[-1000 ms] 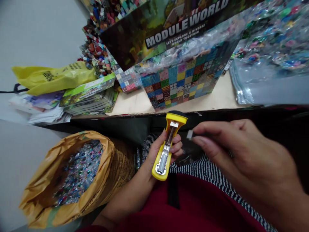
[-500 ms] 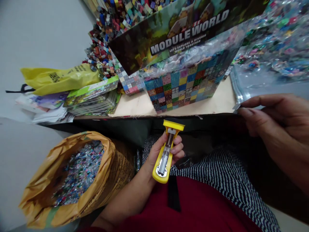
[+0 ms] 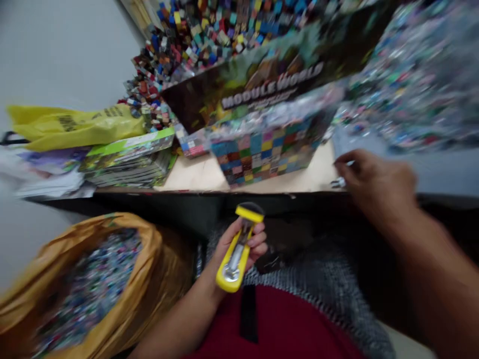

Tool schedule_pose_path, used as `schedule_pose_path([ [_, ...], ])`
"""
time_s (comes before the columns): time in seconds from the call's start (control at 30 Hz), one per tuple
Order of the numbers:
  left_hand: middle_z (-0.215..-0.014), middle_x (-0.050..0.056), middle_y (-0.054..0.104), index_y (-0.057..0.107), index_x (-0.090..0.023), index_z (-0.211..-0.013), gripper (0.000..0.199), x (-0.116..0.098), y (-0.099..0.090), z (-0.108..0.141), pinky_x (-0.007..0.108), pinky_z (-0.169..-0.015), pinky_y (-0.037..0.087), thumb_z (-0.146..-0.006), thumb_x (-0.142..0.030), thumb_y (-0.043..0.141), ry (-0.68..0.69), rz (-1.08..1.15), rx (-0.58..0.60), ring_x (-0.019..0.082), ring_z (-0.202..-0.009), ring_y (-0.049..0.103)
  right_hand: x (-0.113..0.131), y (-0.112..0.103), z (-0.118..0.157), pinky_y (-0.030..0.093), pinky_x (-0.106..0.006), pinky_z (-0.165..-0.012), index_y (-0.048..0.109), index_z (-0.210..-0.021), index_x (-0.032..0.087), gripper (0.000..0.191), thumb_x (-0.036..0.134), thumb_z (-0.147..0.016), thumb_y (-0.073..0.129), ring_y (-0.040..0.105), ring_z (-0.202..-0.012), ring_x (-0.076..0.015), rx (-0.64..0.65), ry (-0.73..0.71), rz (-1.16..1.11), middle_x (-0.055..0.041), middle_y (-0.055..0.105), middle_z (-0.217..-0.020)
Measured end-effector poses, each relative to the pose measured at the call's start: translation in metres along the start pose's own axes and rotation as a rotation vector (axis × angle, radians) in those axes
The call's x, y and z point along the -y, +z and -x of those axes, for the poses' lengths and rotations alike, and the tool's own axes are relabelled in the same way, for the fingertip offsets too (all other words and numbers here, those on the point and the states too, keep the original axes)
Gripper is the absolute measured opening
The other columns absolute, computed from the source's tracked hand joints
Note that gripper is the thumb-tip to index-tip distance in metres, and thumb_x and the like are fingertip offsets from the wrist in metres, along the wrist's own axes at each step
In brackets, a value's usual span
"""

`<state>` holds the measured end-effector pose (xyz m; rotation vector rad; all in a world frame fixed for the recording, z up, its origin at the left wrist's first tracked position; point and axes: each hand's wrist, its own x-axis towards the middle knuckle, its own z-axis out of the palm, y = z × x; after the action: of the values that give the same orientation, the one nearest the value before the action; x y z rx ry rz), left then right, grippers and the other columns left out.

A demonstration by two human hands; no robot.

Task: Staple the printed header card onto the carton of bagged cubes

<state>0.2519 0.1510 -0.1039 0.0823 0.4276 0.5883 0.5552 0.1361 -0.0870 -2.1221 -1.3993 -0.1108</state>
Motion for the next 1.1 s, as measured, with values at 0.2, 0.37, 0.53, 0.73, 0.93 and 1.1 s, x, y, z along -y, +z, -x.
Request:
schedule_pose_path([
  [0.2,-0.075,0.001,0.052,0.064,-0.01,-0.089,0.02,-0.006,-0.002,-0.011,0.014,-0.048,0.032,-0.08,-0.025,0.073,0.033,0.036,-0.046,0.003,-0.054,0.04,0.019,-0.021,0.021,0.043,-0.025,-0.049,0.067,-0.098,0.017,0.034,0.047,-0.094,0.052,0.058,-0.051,-0.0143,-0.108,0.055,-0.116,0.0007,0.062,-0.059],
  [0.37,-0.076,0.002,0.053,0.064,-0.01,-0.091,0.02,-0.004,0.007,-0.01,0.015,-0.049,0.035,-0.08,-0.025,0.071,-0.004,0.074,-0.044,0.004,-0.054,0.042,0.029,-0.023,0.051,0.052,-0.03,-0.06,0.067,-0.103,0.021,0.029,0.046,-0.092,0.056,0.069,-0.066,-0.0198,0.044,0.029,-0.223,-0.0026,0.073,-0.073],
  [0.53,-0.076,0.004,0.056,0.064,-0.008,-0.088,0.024,0.0,0.003,-0.009,0.016,-0.05,0.038,-0.078,-0.027,0.074,-0.033,0.092,-0.002,0.005,-0.056,0.047,0.089,-0.027,0.072,0.06,-0.031,-0.071,0.06,-0.123,0.028,0.043,0.049,-0.086,0.064,0.072,-0.086,-0.0222,0.245,-0.048,-0.572,-0.0056,0.073,-0.102],
  [0.73,-0.08,0.002,0.064,0.065,-0.016,-0.097,0.034,0.002,-0.001,-0.005,0.023,-0.057,0.047,-0.071,-0.032,0.079,0.054,-0.112,-0.145,0.012,-0.06,0.058,0.133,-0.021,0.082,0.056,-0.031,-0.094,0.049,-0.138,0.032,0.041,0.034,-0.097,0.05,0.062,-0.119,-0.0209,0.32,-0.424,-0.579,-0.0045,0.063,-0.132],
  [0.93,-0.088,0.002,0.068,0.067,-0.017,-0.102,0.029,0.005,0.007,-0.006,0.026,-0.072,0.049,-0.076,-0.027,0.074,0.18,-0.09,-0.122,0.014,-0.074,0.063,0.126,-0.014,0.088,0.05,-0.033,-0.099,0.048,-0.139,0.031,0.041,0.028,-0.098,0.049,0.057,-0.124,-0.0201,0.293,-0.506,-0.5,-0.0037,0.06,-0.136],
  [1.1,-0.082,0.004,0.067,0.066,-0.016,-0.099,0.034,0.004,0.013,-0.01,0.031,-0.081,0.051,-0.091,-0.048,0.058,0.154,0.072,-0.21,0.017,-0.078,0.064,0.122,-0.007,0.108,0.047,-0.038,-0.1,0.043,-0.144,0.032,0.044,0.03,-0.099,0.044,0.051,-0.129,-0.0214,0.344,-0.589,-0.42,-0.0041,0.052,-0.145],
])
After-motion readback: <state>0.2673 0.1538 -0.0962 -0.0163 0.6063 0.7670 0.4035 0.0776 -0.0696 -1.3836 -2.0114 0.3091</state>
